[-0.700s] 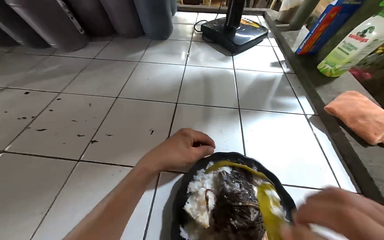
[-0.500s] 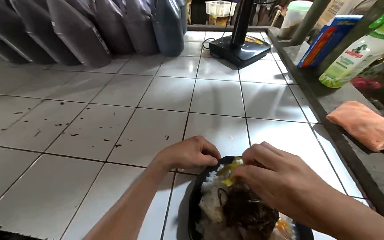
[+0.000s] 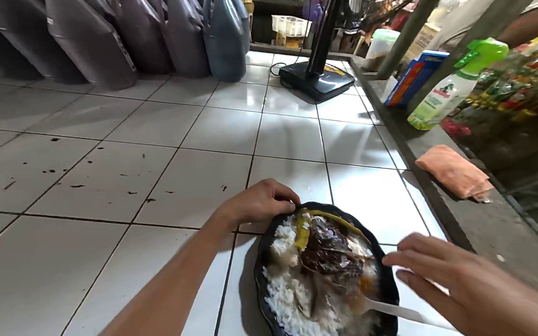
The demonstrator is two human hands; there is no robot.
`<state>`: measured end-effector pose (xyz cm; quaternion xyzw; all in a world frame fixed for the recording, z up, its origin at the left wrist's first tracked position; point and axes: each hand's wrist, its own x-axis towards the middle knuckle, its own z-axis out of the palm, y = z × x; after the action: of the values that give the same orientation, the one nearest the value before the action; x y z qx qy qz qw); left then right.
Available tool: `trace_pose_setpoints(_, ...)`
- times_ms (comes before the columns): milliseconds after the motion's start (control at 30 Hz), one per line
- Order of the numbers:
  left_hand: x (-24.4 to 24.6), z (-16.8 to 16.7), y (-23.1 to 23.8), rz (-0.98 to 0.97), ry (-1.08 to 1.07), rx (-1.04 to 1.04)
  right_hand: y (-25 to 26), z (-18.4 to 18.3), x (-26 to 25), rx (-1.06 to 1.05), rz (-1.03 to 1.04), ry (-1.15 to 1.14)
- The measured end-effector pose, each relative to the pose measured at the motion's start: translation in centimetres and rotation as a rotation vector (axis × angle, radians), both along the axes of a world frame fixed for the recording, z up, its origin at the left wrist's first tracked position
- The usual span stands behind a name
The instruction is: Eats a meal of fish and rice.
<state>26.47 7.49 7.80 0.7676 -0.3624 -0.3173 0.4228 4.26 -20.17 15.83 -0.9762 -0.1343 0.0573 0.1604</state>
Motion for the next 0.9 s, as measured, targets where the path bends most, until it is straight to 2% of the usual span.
trace_pose_setpoints(67, 0.1, 0.0, -0.2, 0.037, 0.001, -0.020, 0.0, 0.0, -1.4, -0.034, -0.069, 0.296)
trace_pose_setpoints(133, 0.0, -0.7, -0.2, 0.054, -0.017, -0.042, 0.4, -1.0, -2.3, -0.020, -0.125, 0.435)
trace_pose_setpoints(233, 0.0, -1.0, -0.2, 0.058, -0.052, -0.072, 0.4, -2.3, -3.3, -0.030, -0.057, 0.221)
trace_pose_setpoints(333, -0.2, -0.9, 0.0, 0.091, -0.016, -0.072, 0.4, -0.7, -3.3, -0.185, 0.015, -0.039)
trace_pose_setpoints(433, -0.1, -0.5, 0.0, 0.099, 0.031, -0.070, 0.8, 3.2, -2.9, -0.384, -0.024, -0.082)
trace_pose_setpoints(533, 0.0, -0.1, 0.1, 0.069, 0.032, -0.033, 1.2, 3.6, -2.2, -0.504, -0.030, -0.092)
trace_pose_setpoints(600, 0.3, 0.1, 0.3, 0.051, 0.036, -0.017, 0.8, 1.7, -1.5, -0.442, -0.007, -0.110)
trace_pose_setpoints(800, 0.0, -0.9, 0.0, 0.069, -0.089, -0.110, 0.1, -4.0, -1.0, 0.086, -0.025, 0.117)
trace_pose_setpoints(900, 0.2, -1.3, -0.2, 0.118, -0.162, -0.133, -0.8, -5.2, -0.8, 0.217, 0.000, 0.094)
